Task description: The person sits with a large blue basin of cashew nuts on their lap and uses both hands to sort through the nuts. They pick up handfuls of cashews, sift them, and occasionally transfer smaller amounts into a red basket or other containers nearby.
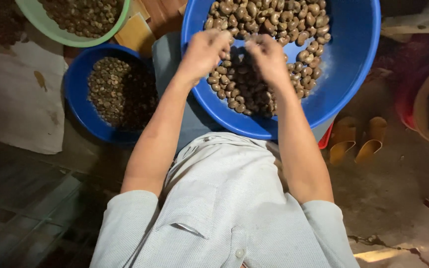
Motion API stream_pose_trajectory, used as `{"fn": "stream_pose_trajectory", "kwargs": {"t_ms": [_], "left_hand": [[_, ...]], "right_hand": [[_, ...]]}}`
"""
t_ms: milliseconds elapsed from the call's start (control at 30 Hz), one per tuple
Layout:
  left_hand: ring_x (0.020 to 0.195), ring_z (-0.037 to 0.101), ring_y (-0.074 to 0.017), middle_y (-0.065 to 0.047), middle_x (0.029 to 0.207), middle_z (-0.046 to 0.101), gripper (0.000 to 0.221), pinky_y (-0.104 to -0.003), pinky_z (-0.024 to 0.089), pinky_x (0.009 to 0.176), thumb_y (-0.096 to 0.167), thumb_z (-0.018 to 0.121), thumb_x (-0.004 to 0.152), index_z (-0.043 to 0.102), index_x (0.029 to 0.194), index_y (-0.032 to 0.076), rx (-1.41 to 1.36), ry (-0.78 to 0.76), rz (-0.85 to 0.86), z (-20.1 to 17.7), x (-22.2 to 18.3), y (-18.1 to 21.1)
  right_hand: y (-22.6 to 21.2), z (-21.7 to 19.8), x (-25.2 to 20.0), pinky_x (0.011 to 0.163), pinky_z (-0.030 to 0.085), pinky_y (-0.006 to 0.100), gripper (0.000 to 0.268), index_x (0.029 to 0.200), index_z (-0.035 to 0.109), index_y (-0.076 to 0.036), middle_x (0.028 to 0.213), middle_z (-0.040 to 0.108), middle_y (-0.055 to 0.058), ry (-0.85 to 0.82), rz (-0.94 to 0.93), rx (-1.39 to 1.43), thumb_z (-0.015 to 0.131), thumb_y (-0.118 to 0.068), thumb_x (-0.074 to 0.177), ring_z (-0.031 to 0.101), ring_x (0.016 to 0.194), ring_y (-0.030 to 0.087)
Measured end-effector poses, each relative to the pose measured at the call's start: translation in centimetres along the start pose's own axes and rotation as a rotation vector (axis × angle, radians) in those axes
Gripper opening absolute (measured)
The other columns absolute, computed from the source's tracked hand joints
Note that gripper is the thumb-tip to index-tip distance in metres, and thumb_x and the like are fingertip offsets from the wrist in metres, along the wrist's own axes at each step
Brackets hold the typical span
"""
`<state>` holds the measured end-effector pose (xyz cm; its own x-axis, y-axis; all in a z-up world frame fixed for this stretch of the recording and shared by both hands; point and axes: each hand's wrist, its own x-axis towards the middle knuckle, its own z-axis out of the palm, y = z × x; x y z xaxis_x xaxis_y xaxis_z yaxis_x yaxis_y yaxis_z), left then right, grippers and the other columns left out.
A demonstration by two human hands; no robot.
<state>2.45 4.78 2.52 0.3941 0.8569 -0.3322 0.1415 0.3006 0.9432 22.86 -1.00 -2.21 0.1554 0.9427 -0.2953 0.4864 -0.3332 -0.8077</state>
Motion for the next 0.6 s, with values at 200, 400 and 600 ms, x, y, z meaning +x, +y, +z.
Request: {"fn": "stream_pose_trajectory", "kwargs": {"t_ms": [200, 400, 600], "left_hand": [[0.067, 0.070, -0.0395, -0.022, 0.082, 0.072, 0.010, -0.052, 0.057, 0.063, 0.000, 0.061, 0.085, 0.070, 0.089, -0.003, 1.271, 0.028, 0.192, 1.3, 4.2, -8.6], [0.081, 0.074, -0.0365, -0.018, 0.092, 0.077, 0.020, -0.050, 0.058, 0.073, 0.009, 0.059, 0.090, 0.078, 0.089, 0.003, 1.435, -0.157, -0.087, 2.2, 5.8, -12.3], [0.080, 0.073, -0.0378, -0.019, 0.088, 0.073, 0.026, -0.050, 0.058, 0.078, 0.014, 0.063, 0.088, 0.062, 0.108, -0.002, 1.091, -0.090, -0.112, 2.1, 4.2, -6.9]], "right_hand": [[-0.6, -5.8, -1.7, 0.043, 0.035, 0.022, 0.039, 0.116, 0.068, -0.006, 0.069, 0.059, 0.001, -0.005, 0.191, 1.137, 0.067, -0.033, 0.088, 0.054, 0.055, 0.011], [0.4, -6.4, -1.9, 0.039, 0.032, 0.021, 0.047, 0.121, 0.067, -0.006, 0.087, 0.069, 0.006, 0.095, 0.125, 1.250, 0.058, -0.043, 0.094, 0.058, 0.056, 0.011], [-0.5, -4.7, -1.7, 0.041, 0.040, 0.019, 0.033, 0.083, 0.064, -0.012, 0.077, 0.069, 0.002, 0.176, 0.289, 0.929, 0.069, -0.043, 0.094, 0.059, 0.053, 0.007]]}}
